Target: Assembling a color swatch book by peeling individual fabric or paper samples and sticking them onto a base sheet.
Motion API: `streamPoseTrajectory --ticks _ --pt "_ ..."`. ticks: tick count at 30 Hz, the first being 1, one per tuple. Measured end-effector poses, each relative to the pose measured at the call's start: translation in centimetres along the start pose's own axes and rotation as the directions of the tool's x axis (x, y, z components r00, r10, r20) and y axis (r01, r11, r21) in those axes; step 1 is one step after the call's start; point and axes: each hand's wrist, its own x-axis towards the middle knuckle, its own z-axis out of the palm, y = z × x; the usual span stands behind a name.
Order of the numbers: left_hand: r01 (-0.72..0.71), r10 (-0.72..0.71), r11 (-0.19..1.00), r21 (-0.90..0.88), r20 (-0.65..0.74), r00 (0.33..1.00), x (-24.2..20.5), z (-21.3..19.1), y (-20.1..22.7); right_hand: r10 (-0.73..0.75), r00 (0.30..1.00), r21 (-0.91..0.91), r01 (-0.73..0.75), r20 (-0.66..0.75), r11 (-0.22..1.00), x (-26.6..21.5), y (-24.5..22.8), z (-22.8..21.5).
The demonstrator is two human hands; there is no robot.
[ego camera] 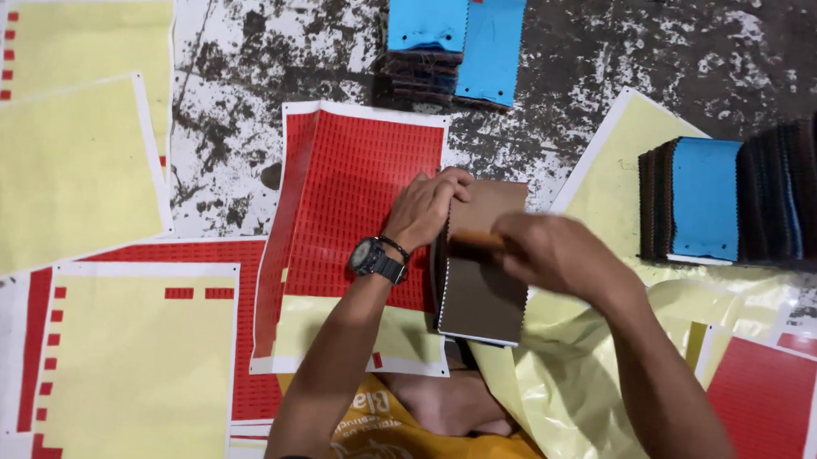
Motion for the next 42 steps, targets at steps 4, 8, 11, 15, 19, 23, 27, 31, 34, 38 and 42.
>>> streamPoseTrajectory --ticks 4,8,11,15,19,23,27,31,34,38,42 --pt "-0.034 0.034 0.999 0.004 -0.030 0.999 0.0 0.5 -0.4 -0.088 0.995 -0.057 0.086 -0.050 0.995 -4.1 -1.2 3.8" --pt "-0.055 0.062 0.994 0.092 -0.072 0.995 -0.5 0.3 -0.3 -0.212 0.951 -0.238 0.157 -0.224 0.958 -4.7 -2.1 8.8" --pt "-0.107 0.126 0.979 0.173 -0.105 0.987 -0.6 0.5 -0.7 -0.232 0.931 -0.247 0.163 -0.281 0.955 -5.2 -2.5 10.0" --pt "-0.133 0.174 0.958 0.253 -0.147 0.974 -0.8 1.1 -1.2 -0.255 0.890 -0.225 0.178 -0.379 0.958 -5.7 -2.7 10.6" --pt "-0.304 0.364 0.879 0.366 -0.106 0.925 -1.7 0.4 1.4 -0.237 0.834 -0.207 0.151 -0.499 0.967 -5.6 -2.9 11.3" --pt "-0.327 0.464 0.726 0.606 -0.080 0.882 -2.3 1.2 4.3 -0.201 0.707 -0.125 0.159 -0.678 0.979 -8.7 -3.7 9.6" --pt "-0.349 0.436 0.779 0.521 -0.050 0.898 -3.9 4.6 7.3 0.090 0.555 0.116 0.012 -0.827 0.993 -15.0 -0.3 10.9" --pt "-0.444 0.464 0.849 0.287 0.000 0.886 -5.7 12.7 10.7 0.372 0.288 0.326 -0.194 -0.883 0.925 -22.1 6.6 16.6" --pt "-0.346 0.336 0.937 0.050 0.140 0.931 -7.5 19.3 11.8 0.488 0.047 0.440 -0.359 -0.872 0.823 -26.0 7.4 17.7" --pt "-0.083 0.097 0.995 -0.050 0.430 0.897 -9.2 25.8 13.6 0.935 0.125 0.912 -0.209 -0.332 0.352 -27.0 3.9 17.0" --pt "0.099 -0.013 0.969 -0.226 0.353 0.936 -10.2 29.8 14.2 0.955 0.179 0.972 0.024 -0.235 0.234 -26.8 1.0 15.1"
